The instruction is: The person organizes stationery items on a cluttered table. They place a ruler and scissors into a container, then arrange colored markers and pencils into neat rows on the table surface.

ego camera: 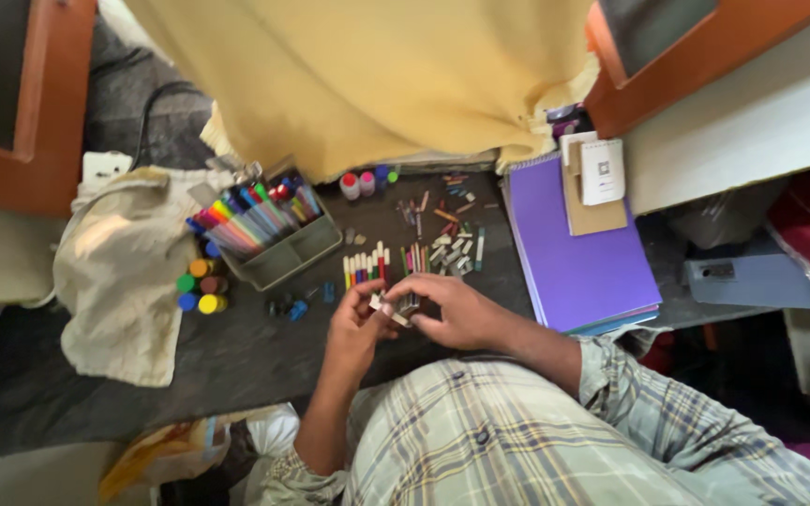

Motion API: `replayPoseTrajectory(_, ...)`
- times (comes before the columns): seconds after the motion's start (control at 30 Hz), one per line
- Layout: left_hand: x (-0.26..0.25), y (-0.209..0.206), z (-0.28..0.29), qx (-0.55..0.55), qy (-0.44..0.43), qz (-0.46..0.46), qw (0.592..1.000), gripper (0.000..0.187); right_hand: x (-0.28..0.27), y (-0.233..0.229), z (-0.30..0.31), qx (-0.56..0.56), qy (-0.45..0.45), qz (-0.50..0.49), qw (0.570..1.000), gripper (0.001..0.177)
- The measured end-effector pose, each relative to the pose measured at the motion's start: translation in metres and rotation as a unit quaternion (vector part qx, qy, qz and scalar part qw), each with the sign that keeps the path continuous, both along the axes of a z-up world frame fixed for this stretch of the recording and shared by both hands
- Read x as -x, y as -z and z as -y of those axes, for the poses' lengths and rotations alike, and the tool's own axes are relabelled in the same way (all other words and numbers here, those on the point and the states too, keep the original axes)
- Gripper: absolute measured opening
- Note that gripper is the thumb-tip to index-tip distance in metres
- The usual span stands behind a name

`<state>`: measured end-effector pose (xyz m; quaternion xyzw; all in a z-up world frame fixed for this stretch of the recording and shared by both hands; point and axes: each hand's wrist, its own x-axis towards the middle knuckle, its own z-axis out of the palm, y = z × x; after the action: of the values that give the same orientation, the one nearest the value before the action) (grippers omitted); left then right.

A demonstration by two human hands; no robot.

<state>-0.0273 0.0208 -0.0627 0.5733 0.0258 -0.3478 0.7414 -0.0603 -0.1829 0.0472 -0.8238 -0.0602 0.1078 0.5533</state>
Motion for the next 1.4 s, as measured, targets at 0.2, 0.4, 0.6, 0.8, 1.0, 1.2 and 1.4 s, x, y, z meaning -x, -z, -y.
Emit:
replayPoseTrajectory(0.2, 0.017, 0.009, -0.042, -0.098, -0.078, 0.056, 0.991, 0.034, 0.004, 0.026, 0.001, 0.117, -0.027, -0.011, 0.993, 0.028)
replayPoseTrajectory(0.4, 0.026, -0.001, -0.067, -0.308, -0.074, 0.069, 0.946, 0.031, 0.001, 0.031, -0.01, 0.192, -0.083, -0.058, 0.976, 0.016)
replayPoseTrajectory(0.6, 0.022, -0.024, -0.054, -0.32, -0.085, 0.213, 0.919, 0.038, -0.004, 0.04, -0.017, 0.105, -0.038, -0.151, 0.982, 0.017)
replayPoseTrajectory(0.8, 0.018, -0.061, -0.044, -0.395, -0.116, 0.424, 0.807, 0.028, -0.001, 0.068, -0.013, -0.074, 0.047, -0.243, 0.966, 0.03)
replayPoseTrajectory(1.0, 0.01, -0.064, -0.021, -0.207, -0.041, 0.194, 0.958, 0.02, 0.001, 0.071, -0.014, -0.124, 0.034, -0.194, 0.973, 0.041)
replayPoseTrajectory(1.2, 0.006, -0.066, -0.015, -0.232, -0.015, 0.29, 0.928, 0.016, -0.001, 0.063, -0.016, -0.125, 0.043, -0.193, 0.972, 0.044)
replayPoseTrajectory(1.4, 0.005, -0.067, -0.017, -0.235, 0.021, 0.339, 0.911, 0.011, 0.0, 0.072, -0.018, -0.172, 0.059, -0.235, 0.955, 0.046)
